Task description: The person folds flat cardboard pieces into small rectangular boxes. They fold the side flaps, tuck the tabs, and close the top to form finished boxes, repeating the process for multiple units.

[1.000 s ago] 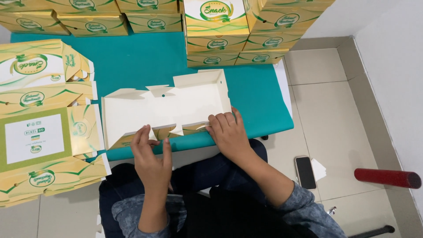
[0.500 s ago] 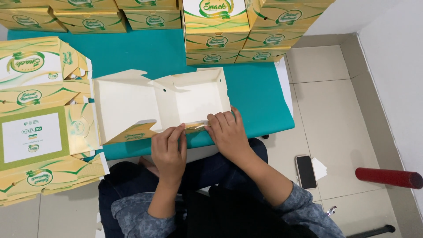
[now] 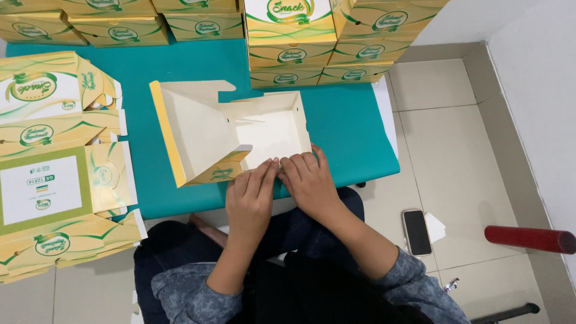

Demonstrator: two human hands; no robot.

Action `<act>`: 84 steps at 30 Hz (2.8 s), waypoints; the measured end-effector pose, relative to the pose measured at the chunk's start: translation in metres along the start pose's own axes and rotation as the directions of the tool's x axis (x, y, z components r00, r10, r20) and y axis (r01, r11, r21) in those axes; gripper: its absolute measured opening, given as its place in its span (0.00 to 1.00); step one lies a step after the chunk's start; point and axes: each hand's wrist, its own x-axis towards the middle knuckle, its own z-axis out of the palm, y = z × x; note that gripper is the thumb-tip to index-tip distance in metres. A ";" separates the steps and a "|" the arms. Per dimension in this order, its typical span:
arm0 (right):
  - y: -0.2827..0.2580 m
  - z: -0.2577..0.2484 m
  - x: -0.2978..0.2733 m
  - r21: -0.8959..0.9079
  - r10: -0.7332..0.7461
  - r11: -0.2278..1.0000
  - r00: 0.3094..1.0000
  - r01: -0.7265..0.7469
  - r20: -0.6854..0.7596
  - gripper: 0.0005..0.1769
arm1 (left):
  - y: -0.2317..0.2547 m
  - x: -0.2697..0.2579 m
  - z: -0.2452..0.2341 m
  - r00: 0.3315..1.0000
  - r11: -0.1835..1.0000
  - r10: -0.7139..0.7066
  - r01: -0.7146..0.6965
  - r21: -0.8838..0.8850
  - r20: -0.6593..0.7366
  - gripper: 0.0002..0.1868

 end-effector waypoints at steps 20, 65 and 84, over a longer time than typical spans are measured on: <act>0.073 -0.020 0.021 0.613 0.176 0.753 0.971 -0.239 0.161 0.26 | -0.051 -0.018 -0.040 0.980 0.965 -0.031 0.080 -0.249 0.194 0.05; 0.044 -0.026 -0.024 0.836 0.466 0.418 0.873 -0.356 0.139 0.06 | -0.038 0.016 -0.020 0.976 0.991 -0.130 0.134 -0.015 0.174 0.02; -0.006 -0.017 0.018 0.239 0.278 0.945 0.931 -0.222 -0.235 0.07 | -0.033 0.020 -0.010 0.961 0.939 -0.083 0.164 -0.301 0.264 0.05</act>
